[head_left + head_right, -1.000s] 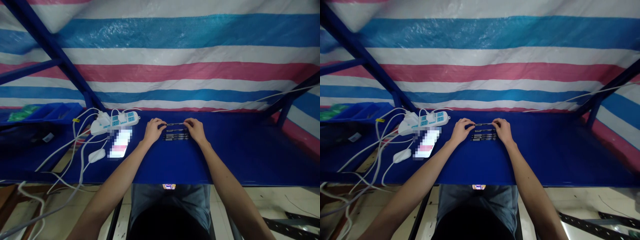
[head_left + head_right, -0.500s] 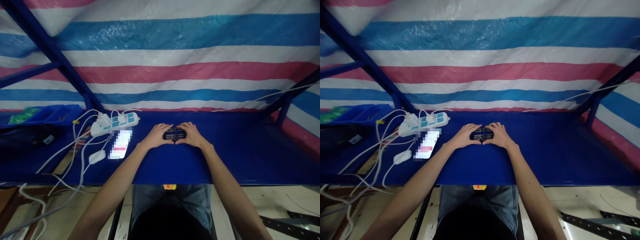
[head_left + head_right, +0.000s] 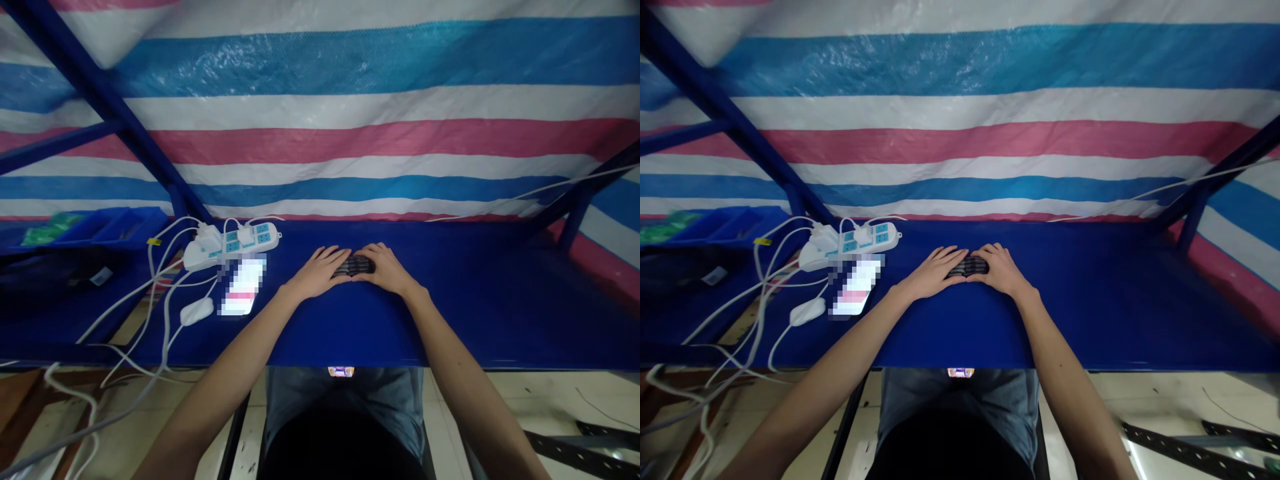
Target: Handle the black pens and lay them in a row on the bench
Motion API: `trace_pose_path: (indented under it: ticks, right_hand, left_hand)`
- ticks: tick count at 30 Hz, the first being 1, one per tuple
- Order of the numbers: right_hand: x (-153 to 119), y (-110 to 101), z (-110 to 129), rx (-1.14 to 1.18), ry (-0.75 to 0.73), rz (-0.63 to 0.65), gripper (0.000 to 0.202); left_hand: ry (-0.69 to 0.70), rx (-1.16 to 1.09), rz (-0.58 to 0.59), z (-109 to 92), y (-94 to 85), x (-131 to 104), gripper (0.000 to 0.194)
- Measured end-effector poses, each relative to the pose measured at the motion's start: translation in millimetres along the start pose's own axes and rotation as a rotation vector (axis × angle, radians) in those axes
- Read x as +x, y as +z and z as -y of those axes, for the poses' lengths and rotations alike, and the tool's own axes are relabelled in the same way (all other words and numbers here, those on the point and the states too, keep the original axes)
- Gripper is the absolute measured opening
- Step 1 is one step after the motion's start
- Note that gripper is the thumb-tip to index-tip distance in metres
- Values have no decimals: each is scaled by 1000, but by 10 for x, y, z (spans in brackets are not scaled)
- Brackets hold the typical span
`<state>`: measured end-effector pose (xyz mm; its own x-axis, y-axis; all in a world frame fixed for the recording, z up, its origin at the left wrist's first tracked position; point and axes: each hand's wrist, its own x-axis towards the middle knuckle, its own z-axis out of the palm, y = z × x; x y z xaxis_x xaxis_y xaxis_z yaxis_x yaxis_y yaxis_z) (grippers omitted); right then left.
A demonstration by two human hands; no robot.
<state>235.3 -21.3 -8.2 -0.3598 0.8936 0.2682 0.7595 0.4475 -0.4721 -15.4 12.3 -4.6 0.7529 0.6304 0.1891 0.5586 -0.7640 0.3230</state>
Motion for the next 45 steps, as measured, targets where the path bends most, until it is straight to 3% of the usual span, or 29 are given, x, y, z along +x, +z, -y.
trace_pose_path:
  ticks: [4,8,10,14,19,23,28,37,41,45]
  right_hand:
    - [17,34,16,173,41,-93,64]
    - [87,210,-4,363,285,-280,60]
    - [113,300,-8,375,320,-329,62]
    - [111,356,17,380,255,-297,62]
    - [72,247,59,355,211,-242,57]
    - [51,152,59,244,181,-281,55]
    - [43,68,50,189,178,-361,48]
    - [45,76,64,173,136,-414,43]
    - [63,-15,105,113,116,-540,36]
    - [-34,-238,531,1,39,-796,26]
  left_hand:
    - [-29,36,68,-43,21,-29,71]
    - [-25,51,45,-69,36,-22,71]
    - [-29,59,44,-78,53,-12,70]
    - [-18,53,48,-93,77,-3,65]
    - [-8,16,1,-99,45,1,62]
    - [41,-42,-86,-109,-57,28,63]
    - [107,-85,-170,-143,-164,52,15]
    - [170,-73,-161,-170,-171,49,14]
    - [209,-41,-161,-186,-160,47,13]
    - [189,-83,-177,-195,-161,51,12]
